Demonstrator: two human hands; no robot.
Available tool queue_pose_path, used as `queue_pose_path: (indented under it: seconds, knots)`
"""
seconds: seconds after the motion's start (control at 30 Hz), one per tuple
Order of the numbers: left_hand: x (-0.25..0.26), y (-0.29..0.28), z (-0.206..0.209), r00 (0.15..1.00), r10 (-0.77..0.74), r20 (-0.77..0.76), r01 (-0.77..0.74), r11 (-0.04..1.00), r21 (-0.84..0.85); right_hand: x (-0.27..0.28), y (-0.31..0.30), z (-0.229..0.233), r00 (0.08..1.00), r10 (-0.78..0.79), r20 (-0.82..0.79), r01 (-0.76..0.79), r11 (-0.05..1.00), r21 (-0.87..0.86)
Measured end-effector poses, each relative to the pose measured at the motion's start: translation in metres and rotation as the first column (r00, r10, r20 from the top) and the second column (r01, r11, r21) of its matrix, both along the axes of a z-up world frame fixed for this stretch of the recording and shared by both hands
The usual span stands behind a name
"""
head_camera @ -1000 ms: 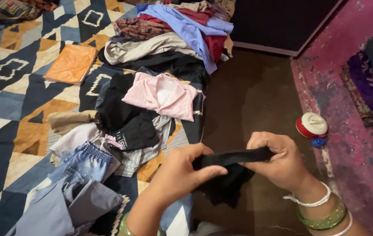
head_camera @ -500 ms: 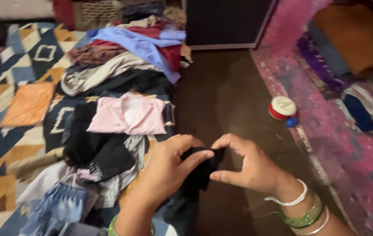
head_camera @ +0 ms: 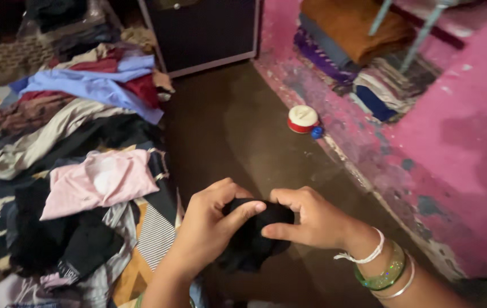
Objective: The person picks up various garments from a pile on a bed, including a plaid shirt, black pants, a striped shirt, and shorts. They fold each item and hang it on a wall-mounted hook rack in a bedroom.
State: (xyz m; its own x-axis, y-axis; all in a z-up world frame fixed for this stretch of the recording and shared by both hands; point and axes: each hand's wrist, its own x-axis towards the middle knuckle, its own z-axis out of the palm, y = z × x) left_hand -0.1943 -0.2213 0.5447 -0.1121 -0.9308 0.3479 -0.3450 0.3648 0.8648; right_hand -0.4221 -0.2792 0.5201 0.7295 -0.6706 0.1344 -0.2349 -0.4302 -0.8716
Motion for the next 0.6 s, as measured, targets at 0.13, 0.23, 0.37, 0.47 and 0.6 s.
queue_pose_path:
  seconds: [0.13, 0.23, 0.37, 0.47, 0.6]
  knots:
    - [-0.035, 0.008, 0.004, 0.991, -0.123, -0.050, 0.121, 0.991, -0.050, -0.049, 0.022, 0.002, 0.990, -0.010, 0.141, -0.005, 0.995, 0.104]
    - [-0.068, 0.010, 0.008, 0.990, -0.141, -0.027, 0.141, 0.990, 0.013, -0.083, 0.038, 0.009, 0.988, -0.108, 0.106, 0.102, 0.993, 0.066]
    - [-0.114, 0.013, 0.012, 0.953, -0.286, -0.103, 0.285, 0.958, -0.027, -0.130, 0.061, 0.020, 0.970, -0.236, 0.060, 0.230, 0.969, 0.091]
    - [-0.148, 0.014, 0.013, 0.942, -0.315, -0.117, 0.323, 0.945, 0.056, -0.161, 0.074, 0.022, 0.957, -0.225, 0.185, 0.207, 0.972, 0.109]
    - [-0.196, 0.017, 0.013, 0.896, -0.377, -0.234, 0.418, 0.895, 0.159, -0.204, 0.092, 0.023, 0.899, -0.375, 0.228, 0.379, 0.925, 0.028]
